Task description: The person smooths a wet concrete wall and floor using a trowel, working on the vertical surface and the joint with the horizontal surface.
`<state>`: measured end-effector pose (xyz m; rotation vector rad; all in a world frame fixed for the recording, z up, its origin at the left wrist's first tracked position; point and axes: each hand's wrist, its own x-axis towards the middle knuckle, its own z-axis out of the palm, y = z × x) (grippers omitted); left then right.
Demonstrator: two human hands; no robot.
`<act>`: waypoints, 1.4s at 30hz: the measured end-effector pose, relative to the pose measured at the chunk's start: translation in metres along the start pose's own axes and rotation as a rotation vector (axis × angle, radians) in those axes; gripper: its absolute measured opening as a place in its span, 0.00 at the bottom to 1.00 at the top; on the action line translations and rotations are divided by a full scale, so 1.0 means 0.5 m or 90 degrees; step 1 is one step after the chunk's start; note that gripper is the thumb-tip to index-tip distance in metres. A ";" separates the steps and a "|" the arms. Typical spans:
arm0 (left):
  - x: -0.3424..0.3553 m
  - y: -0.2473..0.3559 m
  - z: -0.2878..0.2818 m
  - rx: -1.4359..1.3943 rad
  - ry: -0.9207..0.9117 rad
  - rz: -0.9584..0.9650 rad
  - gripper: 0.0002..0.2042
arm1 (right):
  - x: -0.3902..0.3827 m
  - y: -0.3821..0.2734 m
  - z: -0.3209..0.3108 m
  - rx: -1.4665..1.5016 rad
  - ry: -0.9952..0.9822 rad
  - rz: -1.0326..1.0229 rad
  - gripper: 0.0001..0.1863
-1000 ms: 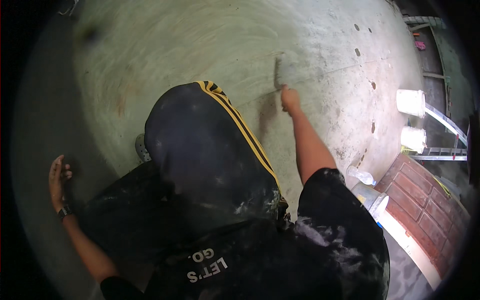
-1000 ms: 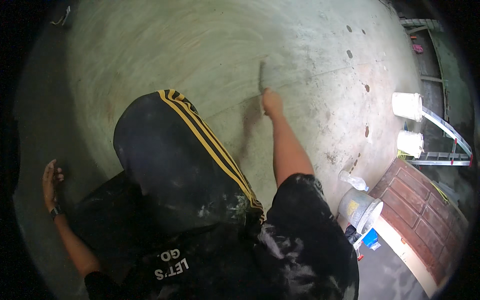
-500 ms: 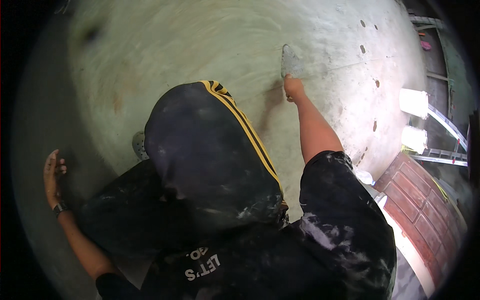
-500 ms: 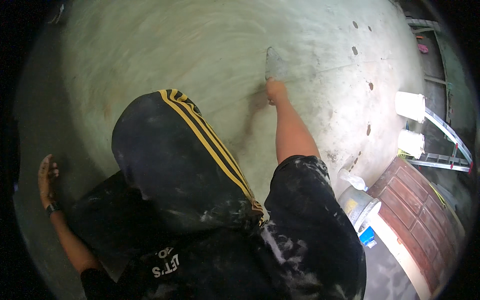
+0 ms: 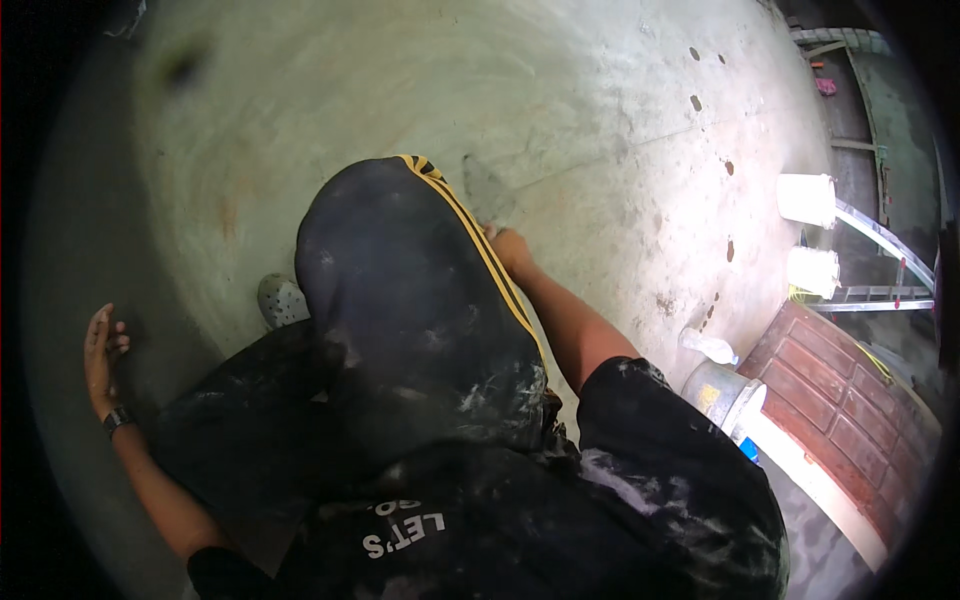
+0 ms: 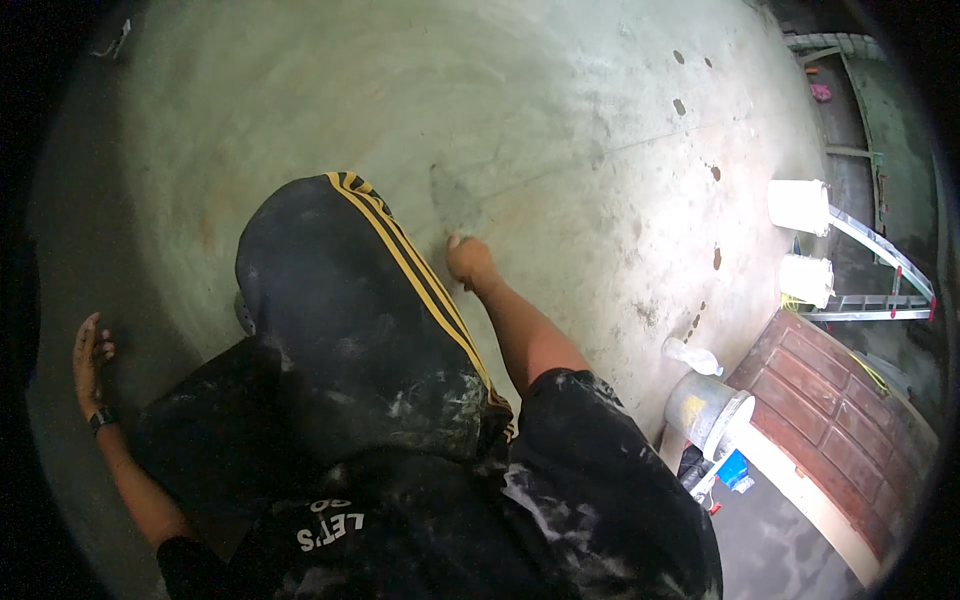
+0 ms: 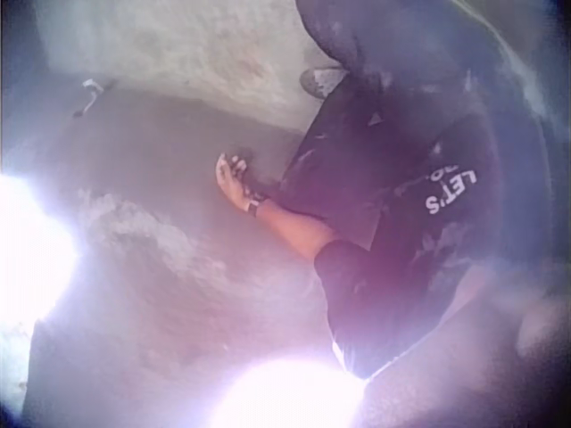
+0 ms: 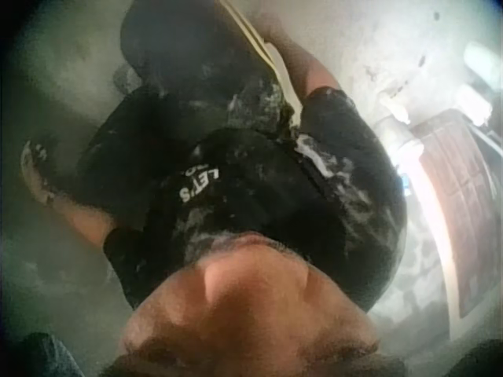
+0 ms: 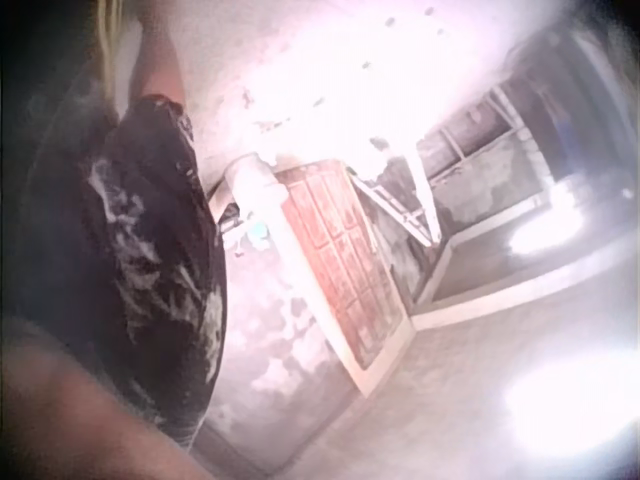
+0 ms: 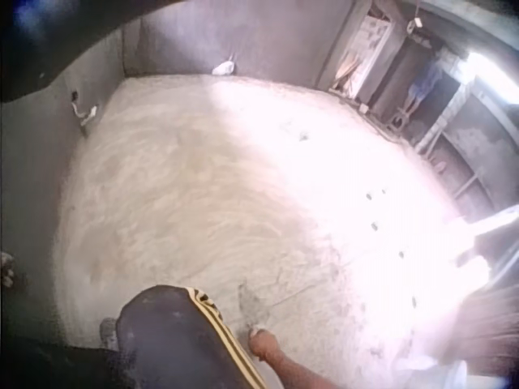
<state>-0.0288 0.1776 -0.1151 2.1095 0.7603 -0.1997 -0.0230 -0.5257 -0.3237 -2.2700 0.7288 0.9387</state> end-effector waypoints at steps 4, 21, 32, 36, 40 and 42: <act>-0.008 -0.010 -0.009 -0.008 -0.009 -0.012 0.25 | 0.021 0.009 0.004 -0.070 -0.094 -0.090 0.36; -0.008 -0.002 0.018 0.028 -0.020 -0.037 0.27 | 0.265 0.098 -0.217 0.213 0.181 0.106 0.31; 0.011 0.026 0.028 0.062 -0.017 -0.023 0.24 | 0.175 0.065 -0.151 0.159 0.149 0.101 0.34; 0.006 0.018 0.027 0.052 -0.014 -0.017 0.24 | 0.154 0.082 -0.105 0.176 0.144 0.114 0.35; -0.006 -0.002 0.012 0.039 -0.001 -0.012 0.24 | 0.084 0.056 -0.046 0.129 0.074 0.075 0.35; -0.005 -0.014 -0.001 0.021 -0.020 -0.028 0.25 | 0.066 0.061 -0.049 0.069 0.036 0.043 0.35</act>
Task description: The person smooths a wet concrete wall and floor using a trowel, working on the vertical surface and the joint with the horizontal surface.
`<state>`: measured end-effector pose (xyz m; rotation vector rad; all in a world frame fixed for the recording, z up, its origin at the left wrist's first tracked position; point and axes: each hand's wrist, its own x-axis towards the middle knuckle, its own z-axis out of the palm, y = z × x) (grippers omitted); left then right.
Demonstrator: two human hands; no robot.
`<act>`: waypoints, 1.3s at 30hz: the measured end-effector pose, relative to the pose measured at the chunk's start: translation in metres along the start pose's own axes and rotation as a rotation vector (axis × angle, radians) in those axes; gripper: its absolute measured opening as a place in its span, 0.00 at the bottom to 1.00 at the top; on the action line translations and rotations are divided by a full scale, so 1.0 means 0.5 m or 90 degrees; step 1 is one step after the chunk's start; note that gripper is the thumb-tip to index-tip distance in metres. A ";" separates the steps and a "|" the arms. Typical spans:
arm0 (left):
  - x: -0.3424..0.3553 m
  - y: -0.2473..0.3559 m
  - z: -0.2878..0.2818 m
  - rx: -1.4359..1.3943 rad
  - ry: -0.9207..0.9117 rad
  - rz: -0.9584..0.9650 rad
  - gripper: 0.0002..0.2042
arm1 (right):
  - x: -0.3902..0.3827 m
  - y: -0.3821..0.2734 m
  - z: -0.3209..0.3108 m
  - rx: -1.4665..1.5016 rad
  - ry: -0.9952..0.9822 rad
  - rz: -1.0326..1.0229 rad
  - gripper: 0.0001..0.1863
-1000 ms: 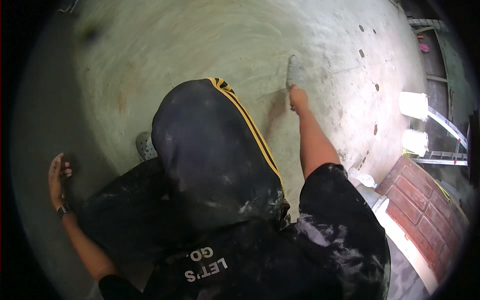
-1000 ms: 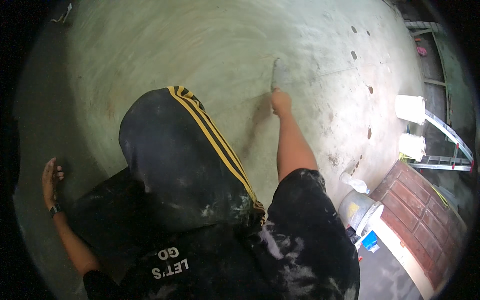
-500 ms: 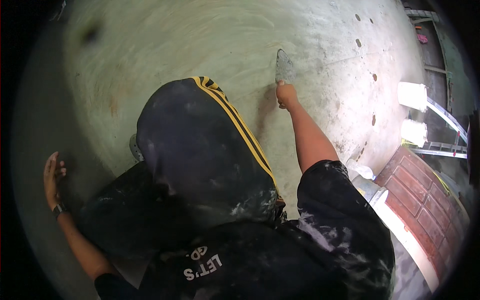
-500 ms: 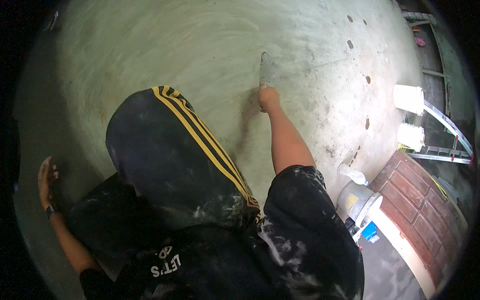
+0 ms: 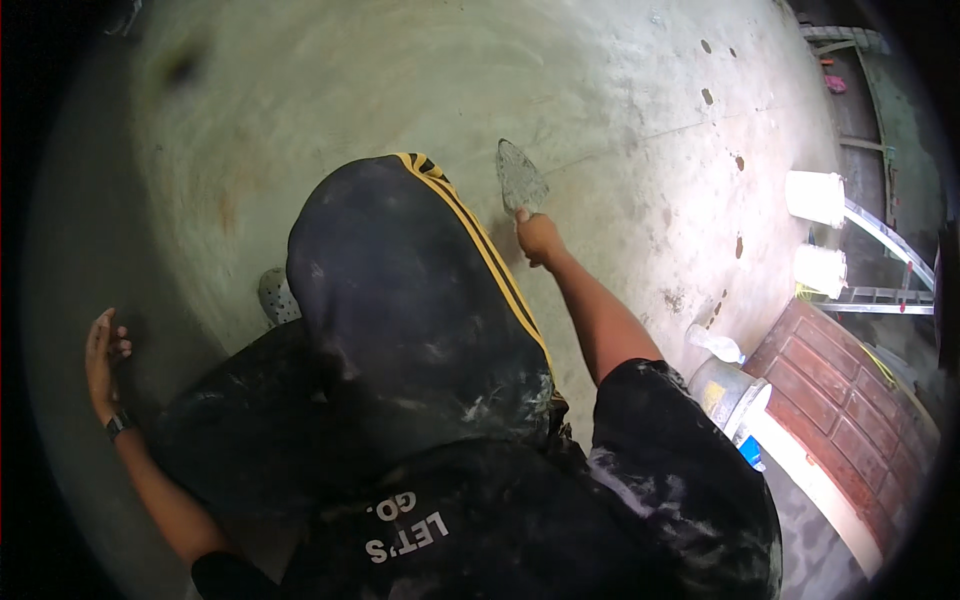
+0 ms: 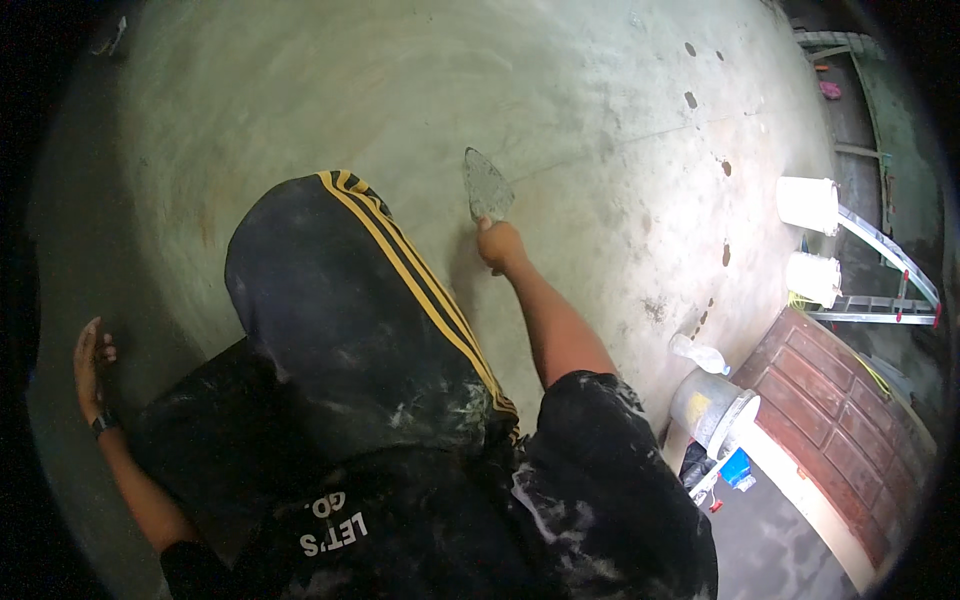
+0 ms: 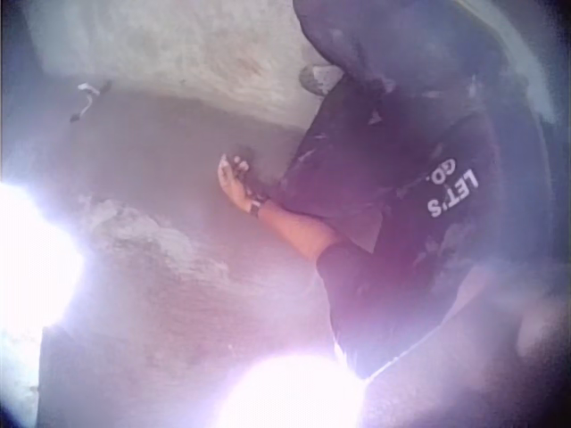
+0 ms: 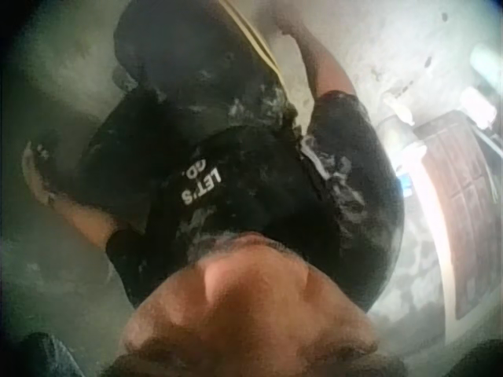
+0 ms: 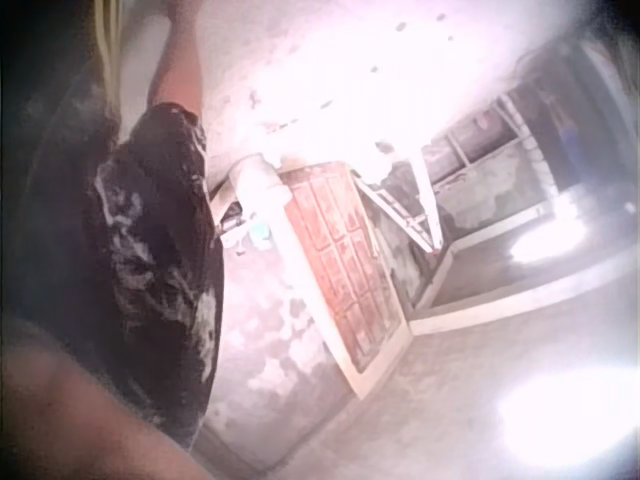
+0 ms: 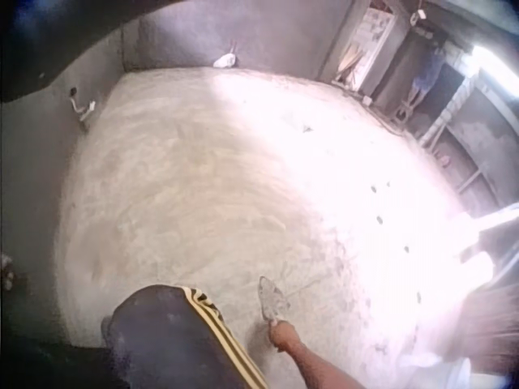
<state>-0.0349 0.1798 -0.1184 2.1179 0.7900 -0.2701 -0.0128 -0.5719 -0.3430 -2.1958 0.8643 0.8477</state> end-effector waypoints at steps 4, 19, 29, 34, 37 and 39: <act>-0.008 0.001 0.009 -0.008 0.004 0.005 0.25 | 0.033 -0.013 -0.114 -0.082 0.017 -0.019 0.35; -0.015 0.049 0.041 -0.038 0.017 0.023 0.25 | 0.137 0.103 -0.132 -0.366 -0.054 -0.211 0.31; -0.030 0.031 0.018 -0.027 0.014 0.020 0.27 | 0.028 0.010 -0.148 -0.154 -0.045 -0.069 0.37; -0.019 0.019 0.002 -0.031 -0.025 0.022 0.27 | 0.049 0.041 -0.023 -0.146 -0.075 -0.043 0.35; -0.035 -0.004 -0.008 -0.031 -0.002 0.002 0.26 | -0.056 -0.011 -0.055 -0.198 -0.099 -0.044 0.36; -0.029 -0.016 -0.009 -0.021 0.014 0.016 0.27 | -0.002 0.024 -0.130 -0.146 -0.065 -0.049 0.37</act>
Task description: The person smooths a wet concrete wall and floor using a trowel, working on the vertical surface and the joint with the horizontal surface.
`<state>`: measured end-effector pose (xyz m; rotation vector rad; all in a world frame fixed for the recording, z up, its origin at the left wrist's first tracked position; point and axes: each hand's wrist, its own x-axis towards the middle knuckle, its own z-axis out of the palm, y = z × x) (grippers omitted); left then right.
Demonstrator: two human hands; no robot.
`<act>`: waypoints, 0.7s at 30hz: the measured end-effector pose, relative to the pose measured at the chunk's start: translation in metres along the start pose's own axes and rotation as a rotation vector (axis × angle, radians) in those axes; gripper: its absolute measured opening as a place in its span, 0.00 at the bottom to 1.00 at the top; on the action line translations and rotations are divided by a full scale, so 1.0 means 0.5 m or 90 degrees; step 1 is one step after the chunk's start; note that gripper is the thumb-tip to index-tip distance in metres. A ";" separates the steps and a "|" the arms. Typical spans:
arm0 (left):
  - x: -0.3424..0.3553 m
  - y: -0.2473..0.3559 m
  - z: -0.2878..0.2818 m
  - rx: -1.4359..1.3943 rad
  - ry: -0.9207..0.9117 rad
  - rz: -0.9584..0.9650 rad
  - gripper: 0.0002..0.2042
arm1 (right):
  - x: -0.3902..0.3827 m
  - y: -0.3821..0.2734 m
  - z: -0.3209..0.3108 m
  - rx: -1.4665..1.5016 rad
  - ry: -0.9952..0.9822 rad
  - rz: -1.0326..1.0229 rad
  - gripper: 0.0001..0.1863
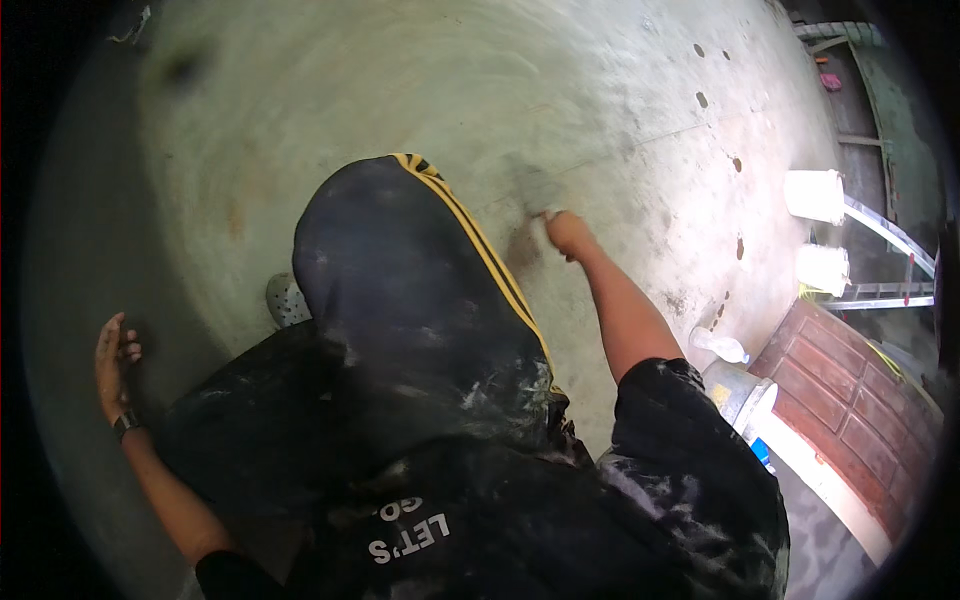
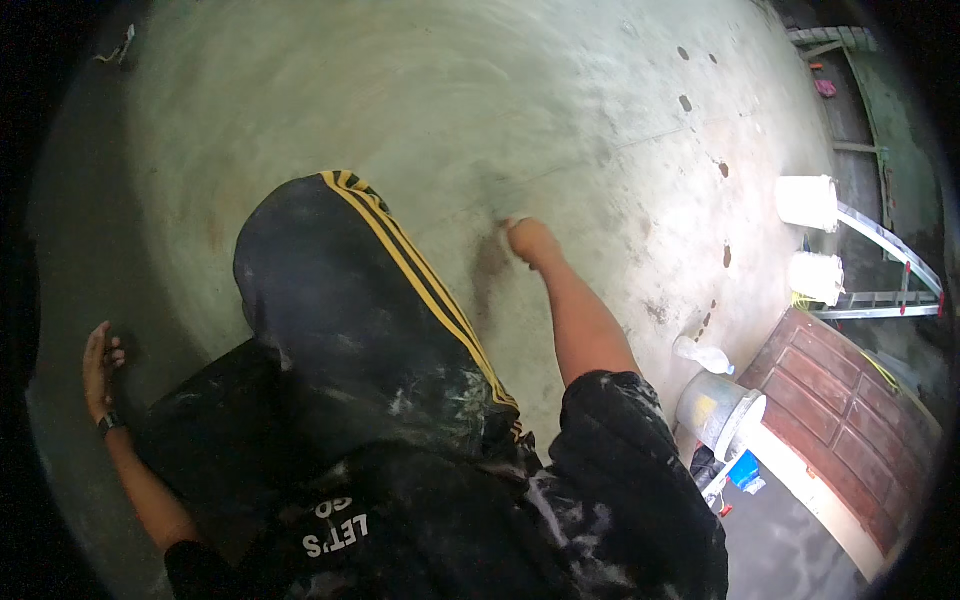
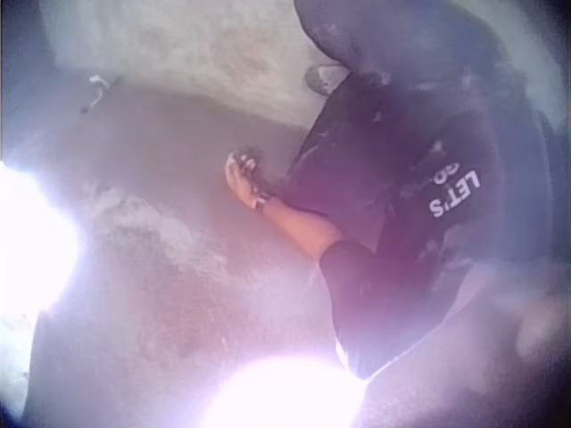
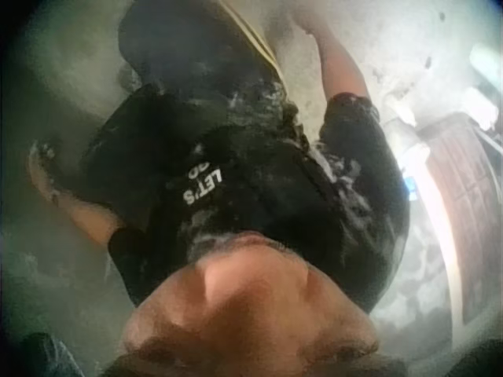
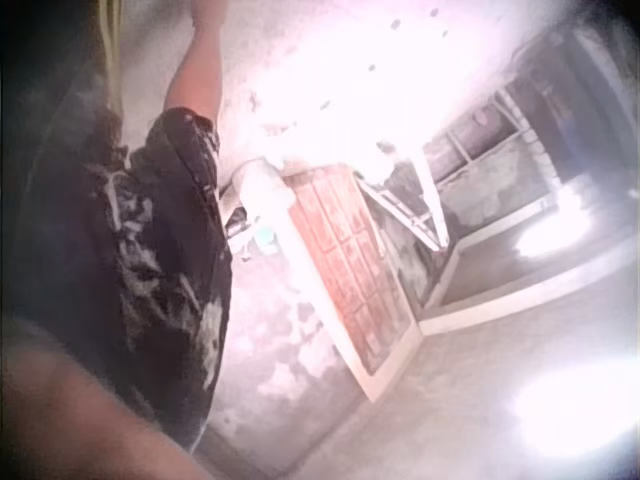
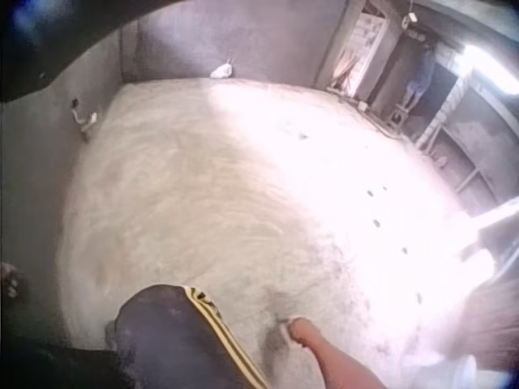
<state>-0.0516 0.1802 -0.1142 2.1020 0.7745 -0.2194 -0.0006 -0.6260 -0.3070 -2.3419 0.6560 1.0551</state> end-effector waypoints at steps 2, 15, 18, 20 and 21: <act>0.008 0.023 0.027 -0.006 -0.003 0.012 0.27 | 0.025 0.035 0.011 0.049 0.032 0.005 0.37; -0.010 0.027 0.013 -0.030 0.004 0.015 0.26 | -0.022 -0.070 0.073 -0.042 0.053 0.059 0.32; -0.013 0.012 -0.008 -0.032 -0.001 -0.003 0.26 | -0.004 -0.055 -0.033 -0.146 0.027 0.062 0.26; 0.002 0.032 0.020 -0.031 0.000 0.019 0.26 | 0.102 0.044 -0.042 -0.037 0.054 0.045 0.27; -0.002 0.031 0.027 -0.022 0.005 0.025 0.26 | 0.118 0.060 -0.039 -0.170 0.035 -0.104 0.27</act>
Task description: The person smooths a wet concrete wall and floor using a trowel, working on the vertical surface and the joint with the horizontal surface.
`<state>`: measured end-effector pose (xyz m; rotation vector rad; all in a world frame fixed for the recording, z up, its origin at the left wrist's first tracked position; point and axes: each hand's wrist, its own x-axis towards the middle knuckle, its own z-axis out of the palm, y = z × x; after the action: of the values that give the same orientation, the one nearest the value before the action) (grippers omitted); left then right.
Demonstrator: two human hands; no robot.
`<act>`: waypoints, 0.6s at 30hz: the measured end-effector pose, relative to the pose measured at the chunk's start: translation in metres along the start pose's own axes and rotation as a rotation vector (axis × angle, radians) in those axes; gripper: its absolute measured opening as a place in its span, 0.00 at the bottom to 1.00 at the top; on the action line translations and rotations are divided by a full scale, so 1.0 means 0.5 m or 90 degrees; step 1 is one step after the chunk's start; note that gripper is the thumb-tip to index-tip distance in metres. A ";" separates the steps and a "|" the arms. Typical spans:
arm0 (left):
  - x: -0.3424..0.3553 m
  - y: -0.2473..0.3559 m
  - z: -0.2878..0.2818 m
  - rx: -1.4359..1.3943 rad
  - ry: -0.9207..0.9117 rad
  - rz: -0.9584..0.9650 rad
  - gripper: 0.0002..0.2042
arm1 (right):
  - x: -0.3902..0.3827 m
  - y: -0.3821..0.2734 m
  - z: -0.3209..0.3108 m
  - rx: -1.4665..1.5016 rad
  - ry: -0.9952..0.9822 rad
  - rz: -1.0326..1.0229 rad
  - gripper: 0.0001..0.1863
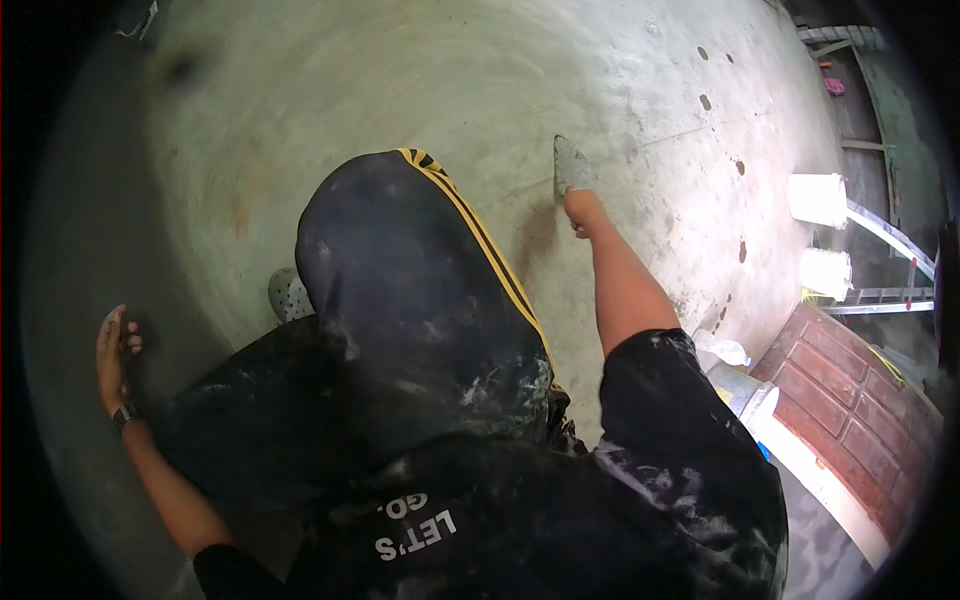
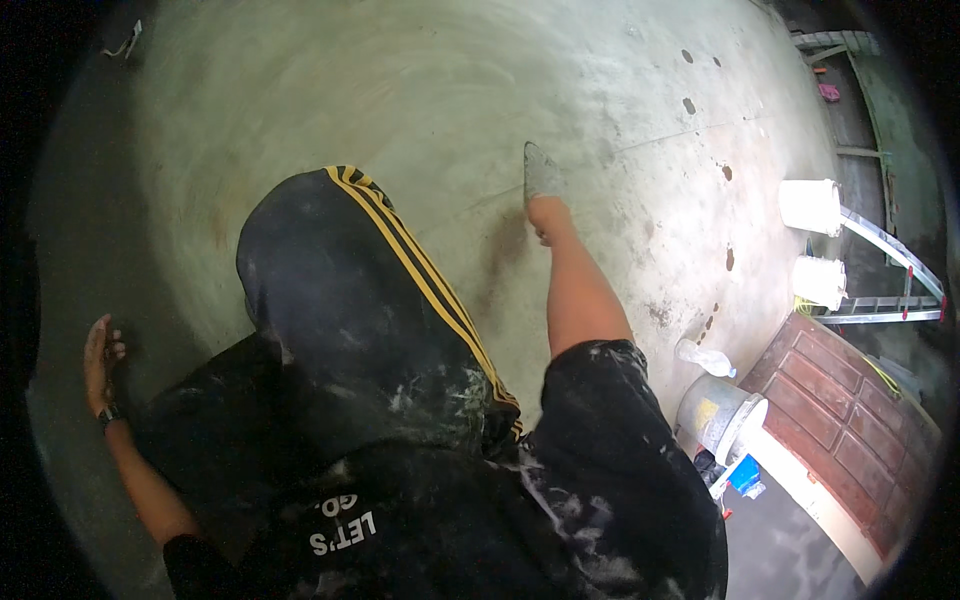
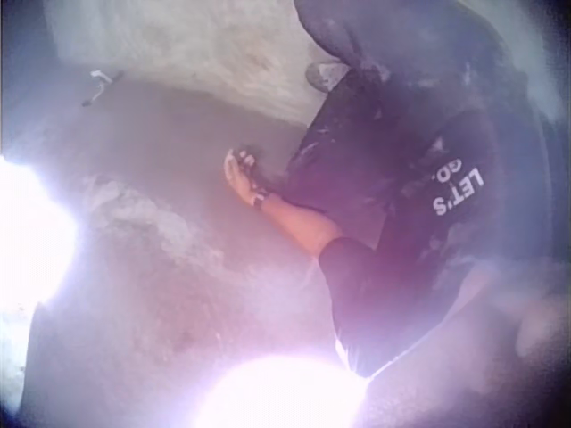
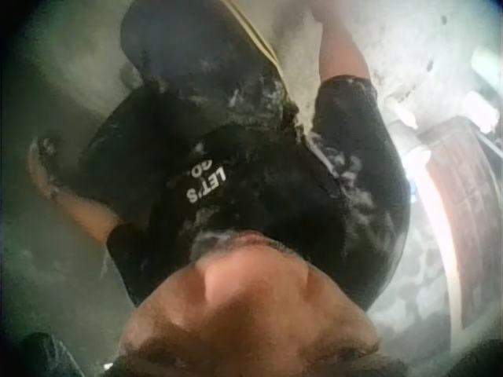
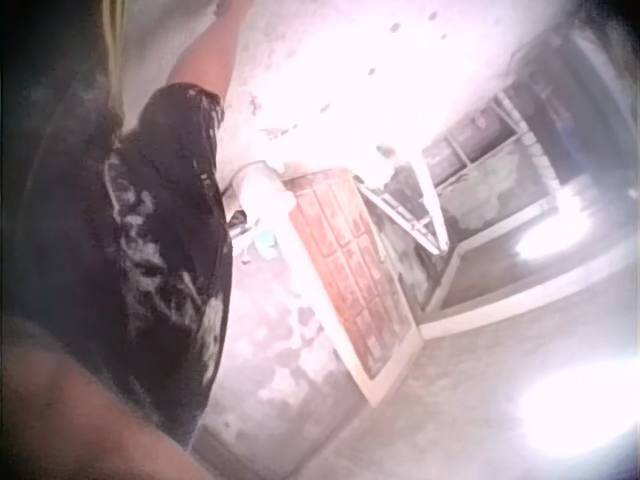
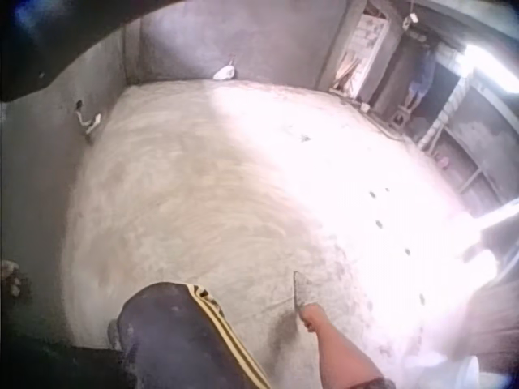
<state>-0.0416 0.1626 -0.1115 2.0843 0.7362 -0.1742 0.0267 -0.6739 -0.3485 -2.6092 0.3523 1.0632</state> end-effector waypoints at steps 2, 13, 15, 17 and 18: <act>-0.010 -0.012 -0.026 0.003 0.002 -0.013 0.26 | -0.008 -0.067 0.026 -0.068 -0.018 -0.035 0.27; -0.016 -0.004 -0.014 0.000 -0.033 0.003 0.26 | -0.003 -0.146 0.078 0.203 -0.014 0.108 0.28; -0.027 -0.025 -0.031 -0.028 0.006 -0.023 0.26 | -0.089 -0.212 0.042 0.131 -0.048 0.109 0.23; -0.020 -0.011 -0.025 -0.023 0.002 -0.020 0.26 | -0.109 -0.212 0.011 0.065 -0.073 0.111 0.19; -0.018 -0.002 -0.023 -0.015 -0.001 -0.020 0.26 | -0.090 -0.177 -0.006 0.105 -0.034 0.108 0.26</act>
<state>-0.0514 0.1683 -0.1020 2.0507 0.7676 -0.1833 0.0269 -0.5884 -0.2983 -2.4342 0.6314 1.1043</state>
